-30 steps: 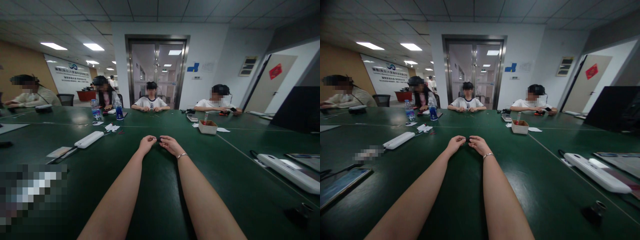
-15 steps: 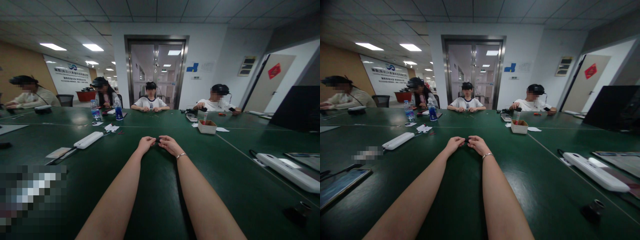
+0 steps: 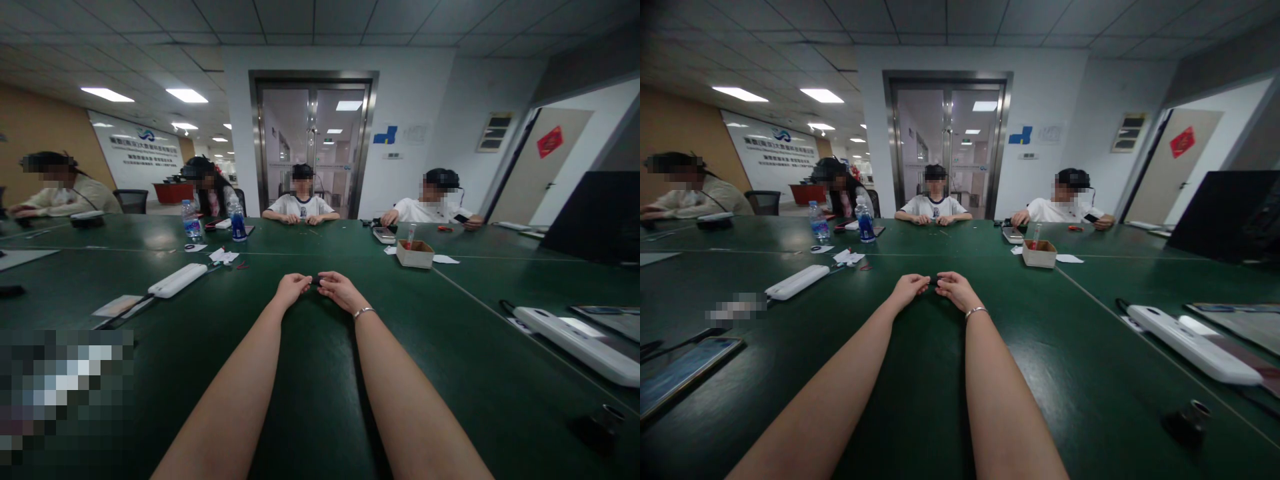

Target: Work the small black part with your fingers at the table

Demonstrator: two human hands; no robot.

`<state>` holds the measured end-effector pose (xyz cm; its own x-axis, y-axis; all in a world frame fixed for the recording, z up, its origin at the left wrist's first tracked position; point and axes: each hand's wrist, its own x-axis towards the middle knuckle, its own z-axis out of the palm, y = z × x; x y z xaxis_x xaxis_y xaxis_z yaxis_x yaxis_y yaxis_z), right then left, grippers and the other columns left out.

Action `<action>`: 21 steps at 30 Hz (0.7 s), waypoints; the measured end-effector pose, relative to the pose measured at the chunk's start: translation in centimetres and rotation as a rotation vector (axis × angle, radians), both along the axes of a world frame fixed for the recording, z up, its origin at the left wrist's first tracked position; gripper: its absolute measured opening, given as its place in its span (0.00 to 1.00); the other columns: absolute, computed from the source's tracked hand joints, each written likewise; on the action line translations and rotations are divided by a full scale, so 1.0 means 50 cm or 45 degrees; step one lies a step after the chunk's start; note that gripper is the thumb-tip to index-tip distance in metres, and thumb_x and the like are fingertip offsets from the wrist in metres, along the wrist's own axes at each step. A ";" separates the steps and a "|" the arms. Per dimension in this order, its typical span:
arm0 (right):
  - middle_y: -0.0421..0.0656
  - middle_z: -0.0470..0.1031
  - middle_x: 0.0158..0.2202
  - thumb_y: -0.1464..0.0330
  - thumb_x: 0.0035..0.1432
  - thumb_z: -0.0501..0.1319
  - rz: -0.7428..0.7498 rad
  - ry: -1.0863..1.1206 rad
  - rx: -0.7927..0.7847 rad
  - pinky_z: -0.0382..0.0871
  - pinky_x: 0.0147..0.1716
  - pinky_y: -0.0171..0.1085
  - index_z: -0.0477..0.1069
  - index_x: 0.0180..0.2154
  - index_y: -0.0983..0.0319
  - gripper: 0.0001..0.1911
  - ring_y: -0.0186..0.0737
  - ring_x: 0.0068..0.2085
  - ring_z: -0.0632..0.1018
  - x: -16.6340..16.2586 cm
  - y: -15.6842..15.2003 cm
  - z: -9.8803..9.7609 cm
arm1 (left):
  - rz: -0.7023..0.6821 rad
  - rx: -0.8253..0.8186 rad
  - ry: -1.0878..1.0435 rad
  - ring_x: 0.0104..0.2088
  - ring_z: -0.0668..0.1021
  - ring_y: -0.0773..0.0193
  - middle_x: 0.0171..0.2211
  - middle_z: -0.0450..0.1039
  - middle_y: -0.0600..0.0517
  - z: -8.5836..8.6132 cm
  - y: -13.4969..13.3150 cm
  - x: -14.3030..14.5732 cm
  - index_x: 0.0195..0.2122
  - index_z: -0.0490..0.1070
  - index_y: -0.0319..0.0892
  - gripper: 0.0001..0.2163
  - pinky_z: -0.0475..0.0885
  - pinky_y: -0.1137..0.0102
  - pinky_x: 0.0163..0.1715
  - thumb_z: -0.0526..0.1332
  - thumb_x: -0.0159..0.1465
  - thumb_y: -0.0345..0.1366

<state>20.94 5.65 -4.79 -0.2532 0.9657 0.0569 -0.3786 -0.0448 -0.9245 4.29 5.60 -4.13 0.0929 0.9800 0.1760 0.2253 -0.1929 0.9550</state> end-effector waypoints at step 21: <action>0.40 0.66 0.29 0.82 0.46 0.62 0.000 -0.010 0.018 0.74 0.33 0.32 0.71 0.33 0.65 0.11 0.31 0.31 0.74 -0.001 -0.003 0.000 | 0.023 0.018 0.118 0.21 0.68 0.69 0.21 0.69 0.52 -0.013 0.013 -0.007 0.25 0.71 0.36 0.17 0.62 0.73 0.23 0.58 0.52 0.49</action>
<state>20.87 5.52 -4.77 -0.2537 0.9649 0.0683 -0.3713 -0.0319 -0.9279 3.94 6.24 -4.77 0.0921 0.9791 0.1812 0.3163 -0.2013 0.9270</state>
